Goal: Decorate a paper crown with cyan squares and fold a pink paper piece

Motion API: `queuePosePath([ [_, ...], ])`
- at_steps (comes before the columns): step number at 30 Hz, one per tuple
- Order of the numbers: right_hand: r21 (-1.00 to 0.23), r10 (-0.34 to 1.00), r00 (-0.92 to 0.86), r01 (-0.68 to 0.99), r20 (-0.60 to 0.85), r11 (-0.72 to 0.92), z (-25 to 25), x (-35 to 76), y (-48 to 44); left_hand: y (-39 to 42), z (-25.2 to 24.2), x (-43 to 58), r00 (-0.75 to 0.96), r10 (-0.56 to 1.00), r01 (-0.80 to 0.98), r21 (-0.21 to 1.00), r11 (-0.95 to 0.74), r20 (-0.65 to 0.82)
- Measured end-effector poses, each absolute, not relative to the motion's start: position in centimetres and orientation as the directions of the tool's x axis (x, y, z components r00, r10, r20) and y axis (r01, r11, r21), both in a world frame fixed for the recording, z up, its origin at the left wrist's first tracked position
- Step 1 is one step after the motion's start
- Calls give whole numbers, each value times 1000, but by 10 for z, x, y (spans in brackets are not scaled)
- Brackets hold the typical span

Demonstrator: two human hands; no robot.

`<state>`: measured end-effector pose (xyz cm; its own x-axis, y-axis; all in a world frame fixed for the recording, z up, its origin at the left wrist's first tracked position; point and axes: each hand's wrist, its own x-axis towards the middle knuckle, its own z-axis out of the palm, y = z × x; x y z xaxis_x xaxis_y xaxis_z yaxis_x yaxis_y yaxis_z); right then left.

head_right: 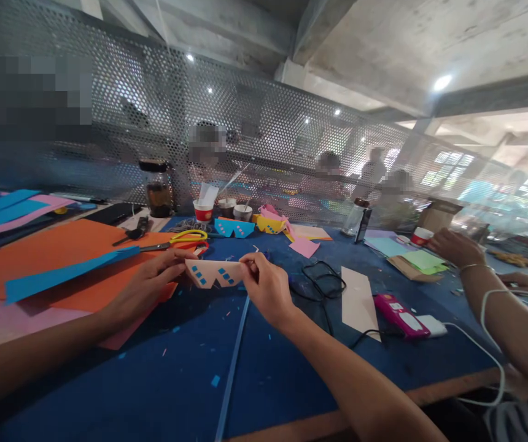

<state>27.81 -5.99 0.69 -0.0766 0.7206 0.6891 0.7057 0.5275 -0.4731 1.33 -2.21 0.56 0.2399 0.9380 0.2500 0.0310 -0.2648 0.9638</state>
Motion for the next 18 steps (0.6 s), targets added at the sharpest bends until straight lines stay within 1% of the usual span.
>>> queuePosePath([
  [18,-465,724,-78,718,686,518,5,277,-59,-24,7,13,237,932,52,954,-294,274],
])
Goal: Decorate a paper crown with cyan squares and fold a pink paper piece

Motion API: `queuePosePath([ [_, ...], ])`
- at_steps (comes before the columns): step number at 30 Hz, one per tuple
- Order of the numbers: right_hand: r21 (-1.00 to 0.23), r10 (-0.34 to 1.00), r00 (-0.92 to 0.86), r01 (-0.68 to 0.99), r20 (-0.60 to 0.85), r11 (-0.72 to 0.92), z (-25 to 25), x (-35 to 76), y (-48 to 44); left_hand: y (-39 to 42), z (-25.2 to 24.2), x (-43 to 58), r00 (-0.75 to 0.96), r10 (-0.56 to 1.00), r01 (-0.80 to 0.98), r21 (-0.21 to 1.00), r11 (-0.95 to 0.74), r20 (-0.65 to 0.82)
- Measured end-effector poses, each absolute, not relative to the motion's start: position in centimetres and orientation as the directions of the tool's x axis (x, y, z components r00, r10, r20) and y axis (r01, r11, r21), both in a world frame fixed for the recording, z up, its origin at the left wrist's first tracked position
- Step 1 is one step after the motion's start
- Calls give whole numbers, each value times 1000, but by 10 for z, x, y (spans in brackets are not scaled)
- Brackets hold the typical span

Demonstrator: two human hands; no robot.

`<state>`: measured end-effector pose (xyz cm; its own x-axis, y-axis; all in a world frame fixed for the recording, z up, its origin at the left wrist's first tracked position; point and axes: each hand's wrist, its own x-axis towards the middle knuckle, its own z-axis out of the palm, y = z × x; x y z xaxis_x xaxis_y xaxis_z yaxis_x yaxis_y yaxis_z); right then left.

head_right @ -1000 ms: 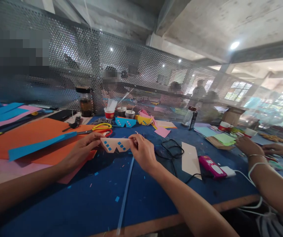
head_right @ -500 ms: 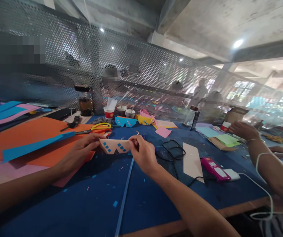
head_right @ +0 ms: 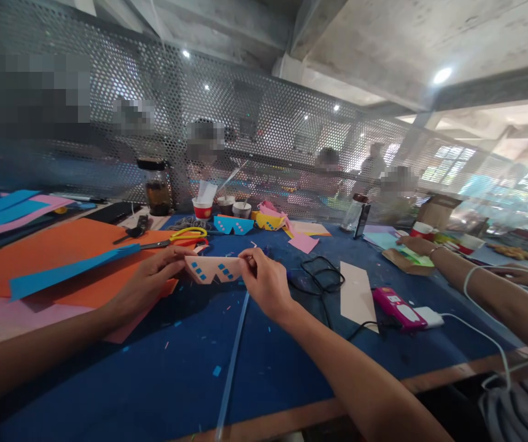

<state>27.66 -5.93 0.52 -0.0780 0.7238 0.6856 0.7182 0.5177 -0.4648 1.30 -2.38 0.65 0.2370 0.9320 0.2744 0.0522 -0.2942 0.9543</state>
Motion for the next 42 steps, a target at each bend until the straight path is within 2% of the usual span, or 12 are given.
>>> queuePosePath([
  [11,-448,706,-90,715,702,537,5,279,-58,-25,10,15,251,936,43,963,-264,246],
  [20,-523,759,-46,697,650,491,10,278,-55,-20,6,13,237,946,18,972,-233,222],
  [24,-611,803,1,649,596,453,12,278,-50,-18,4,13,228,949,-3,975,-221,216],
  [32,-713,860,64,591,507,377,23,292,-13,-13,0,11,224,960,-26,986,-167,169],
  [42,-811,969,42,557,242,178,33,308,74,-4,-11,14,229,967,-37,993,-109,115],
])
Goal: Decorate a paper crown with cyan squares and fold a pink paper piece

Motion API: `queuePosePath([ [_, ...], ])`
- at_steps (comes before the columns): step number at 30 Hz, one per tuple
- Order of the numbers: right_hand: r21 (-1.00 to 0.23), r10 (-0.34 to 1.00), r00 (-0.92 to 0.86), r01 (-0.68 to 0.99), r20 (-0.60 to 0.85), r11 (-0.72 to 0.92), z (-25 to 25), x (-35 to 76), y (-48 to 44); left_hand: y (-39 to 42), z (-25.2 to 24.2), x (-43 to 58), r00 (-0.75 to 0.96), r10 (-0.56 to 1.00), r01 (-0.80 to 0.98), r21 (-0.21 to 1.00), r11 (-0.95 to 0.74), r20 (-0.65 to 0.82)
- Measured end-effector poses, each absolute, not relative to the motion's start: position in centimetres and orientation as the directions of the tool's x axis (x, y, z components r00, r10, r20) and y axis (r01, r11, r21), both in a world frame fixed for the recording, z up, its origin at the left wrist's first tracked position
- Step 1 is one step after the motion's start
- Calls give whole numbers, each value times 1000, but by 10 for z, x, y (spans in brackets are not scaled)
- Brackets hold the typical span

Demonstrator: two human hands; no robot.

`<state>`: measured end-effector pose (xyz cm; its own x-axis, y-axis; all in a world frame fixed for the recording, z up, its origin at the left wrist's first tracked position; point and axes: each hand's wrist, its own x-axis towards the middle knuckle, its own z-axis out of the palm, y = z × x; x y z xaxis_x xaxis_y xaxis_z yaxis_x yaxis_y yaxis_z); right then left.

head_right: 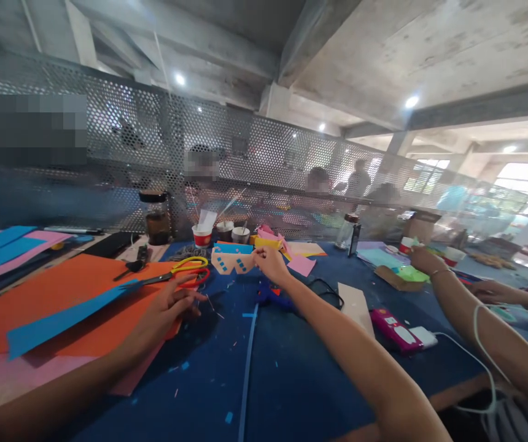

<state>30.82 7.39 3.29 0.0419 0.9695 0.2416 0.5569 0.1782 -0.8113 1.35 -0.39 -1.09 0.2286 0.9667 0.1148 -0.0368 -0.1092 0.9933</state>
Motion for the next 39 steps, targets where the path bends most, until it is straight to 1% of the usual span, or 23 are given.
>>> queuePosePath([
  [4,-814,988,26,571,151,109,32,306,100,-4,-11,14,237,966,-20,994,-104,106],
  [8,-815,993,7,573,116,91,31,302,116,-6,-10,14,245,964,-9,994,-105,104],
  [18,-823,994,0,560,111,92,30,299,137,-6,-11,14,261,960,-23,995,-100,103],
  [25,-822,994,-35,560,102,104,36,297,142,-5,-13,13,274,956,-29,994,-101,105],
  [39,-818,998,22,574,59,36,19,294,154,-1,-22,14,263,959,-46,994,-98,106],
])
